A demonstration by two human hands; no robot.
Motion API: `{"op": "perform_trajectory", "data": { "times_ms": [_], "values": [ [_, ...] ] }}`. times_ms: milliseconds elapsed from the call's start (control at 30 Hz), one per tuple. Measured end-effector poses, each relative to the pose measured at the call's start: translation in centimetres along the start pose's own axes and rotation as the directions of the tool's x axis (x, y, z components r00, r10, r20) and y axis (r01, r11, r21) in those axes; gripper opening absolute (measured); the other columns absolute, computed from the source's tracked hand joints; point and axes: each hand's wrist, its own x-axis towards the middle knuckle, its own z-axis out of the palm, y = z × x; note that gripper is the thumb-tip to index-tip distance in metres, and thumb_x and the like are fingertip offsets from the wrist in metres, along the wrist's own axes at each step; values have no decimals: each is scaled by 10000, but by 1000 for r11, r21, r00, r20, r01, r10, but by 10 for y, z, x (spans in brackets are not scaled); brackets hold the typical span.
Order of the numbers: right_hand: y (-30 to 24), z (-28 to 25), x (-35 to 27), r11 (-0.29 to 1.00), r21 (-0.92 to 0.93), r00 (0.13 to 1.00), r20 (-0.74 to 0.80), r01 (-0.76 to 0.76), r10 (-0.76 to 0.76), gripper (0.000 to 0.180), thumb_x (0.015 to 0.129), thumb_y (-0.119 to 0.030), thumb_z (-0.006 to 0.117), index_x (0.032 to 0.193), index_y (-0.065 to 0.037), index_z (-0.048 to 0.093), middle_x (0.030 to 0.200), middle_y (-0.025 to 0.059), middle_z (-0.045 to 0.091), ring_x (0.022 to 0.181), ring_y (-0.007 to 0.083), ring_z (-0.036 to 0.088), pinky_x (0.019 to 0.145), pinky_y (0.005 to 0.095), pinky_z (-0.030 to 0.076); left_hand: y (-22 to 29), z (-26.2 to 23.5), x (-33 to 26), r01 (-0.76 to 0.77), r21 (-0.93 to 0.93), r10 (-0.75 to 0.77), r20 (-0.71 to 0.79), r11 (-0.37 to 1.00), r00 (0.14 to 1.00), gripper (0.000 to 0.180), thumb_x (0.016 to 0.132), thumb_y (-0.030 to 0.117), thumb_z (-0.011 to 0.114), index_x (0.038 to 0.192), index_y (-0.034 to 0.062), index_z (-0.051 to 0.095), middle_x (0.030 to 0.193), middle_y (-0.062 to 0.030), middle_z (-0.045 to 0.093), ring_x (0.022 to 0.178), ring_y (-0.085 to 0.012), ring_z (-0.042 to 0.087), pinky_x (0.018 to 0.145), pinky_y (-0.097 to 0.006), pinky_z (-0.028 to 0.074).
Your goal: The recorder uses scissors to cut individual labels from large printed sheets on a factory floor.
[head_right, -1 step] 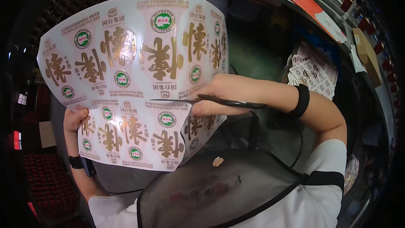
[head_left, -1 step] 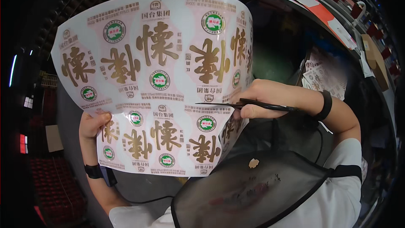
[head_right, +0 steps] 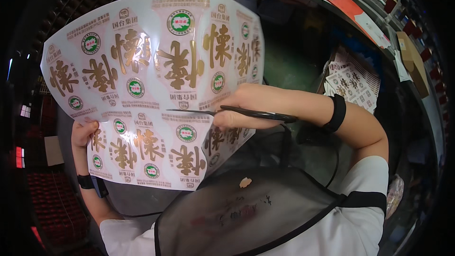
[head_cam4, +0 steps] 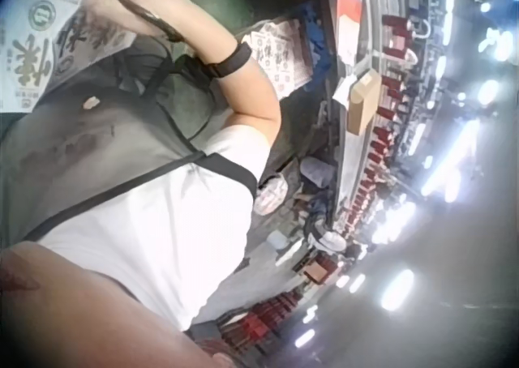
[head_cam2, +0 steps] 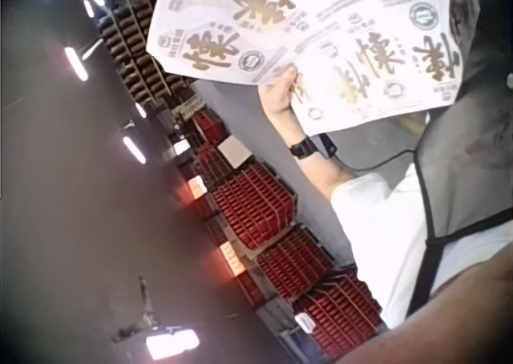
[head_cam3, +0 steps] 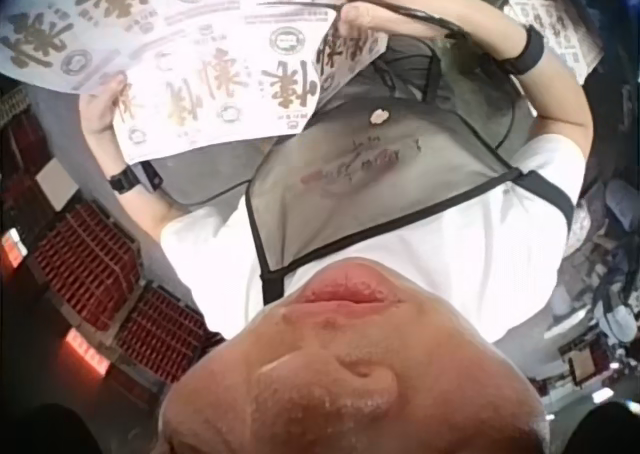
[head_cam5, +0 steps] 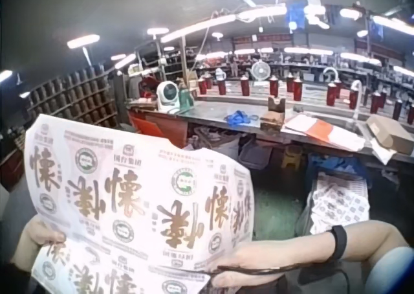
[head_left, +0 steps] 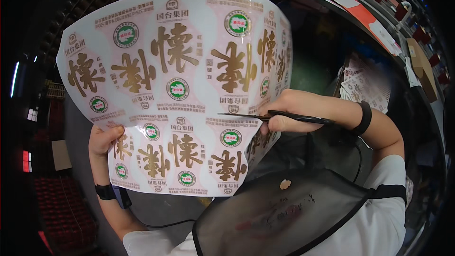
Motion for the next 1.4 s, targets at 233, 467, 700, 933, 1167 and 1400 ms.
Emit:
{"op": "perform_trajectory", "data": {
  "times_ms": [233,467,700,933,1167,1400],
  "values": [
    [13,6,1,998,-1,998,-28,-61,61,436,968,-388,443,846,-28,655,680,83,642,626,211,631,614,329,500,-10,1,-1,-8,-45,6,-36,999,999,422,733,-7,648,1140,-75,562,1085,-153,638,965,-240,633,863,-354,496],
    [11,37,12,867,491,992,-39,-85,120,671,944,-617,269,729,-43,540,613,19,509,587,126,503,597,276,441,-36,-2,2,-74,-75,67,-99,994,993,471,743,21,622,1188,-90,513,1133,-186,609,1008,-271,615,886,-375,493],
    [-10,41,33,403,905,990,-136,137,-30,411,982,-382,366,1040,-13,537,751,45,543,677,126,504,660,279,442,-53,22,7,-161,-364,148,-63,918,987,547,777,67,608,1268,-89,424,1207,-219,558,1074,-315,587,918,-428,489],
    [-19,16,43,764,645,978,-172,19,121,348,945,-283,398,1063,-12,582,842,26,601,701,89,513,664,245,430,-37,34,3,-178,-257,159,-95,950,983,494,803,83,574,1250,-86,449,1188,-199,571,1078,-305,583,914,-413,488],
    [-37,1,59,936,316,860,-509,156,28,388,969,-282,401,1167,11,562,1053,118,660,944,139,581,838,297,454,-37,45,-2,-106,-96,97,-87,990,991,511,791,35,641,1266,-45,473,1234,-126,554,1107,-228,545,972,-345,403],
    [-51,-35,41,992,-19,878,-463,127,-121,259,920,-202,518,1064,-1,594,868,176,650,754,237,632,718,333,483,75,27,37,-293,101,309,-395,951,865,637,948,405,469,1406,-6,303,1455,-140,333,1341,-240,326,1115,-405,236]
  ]
}}
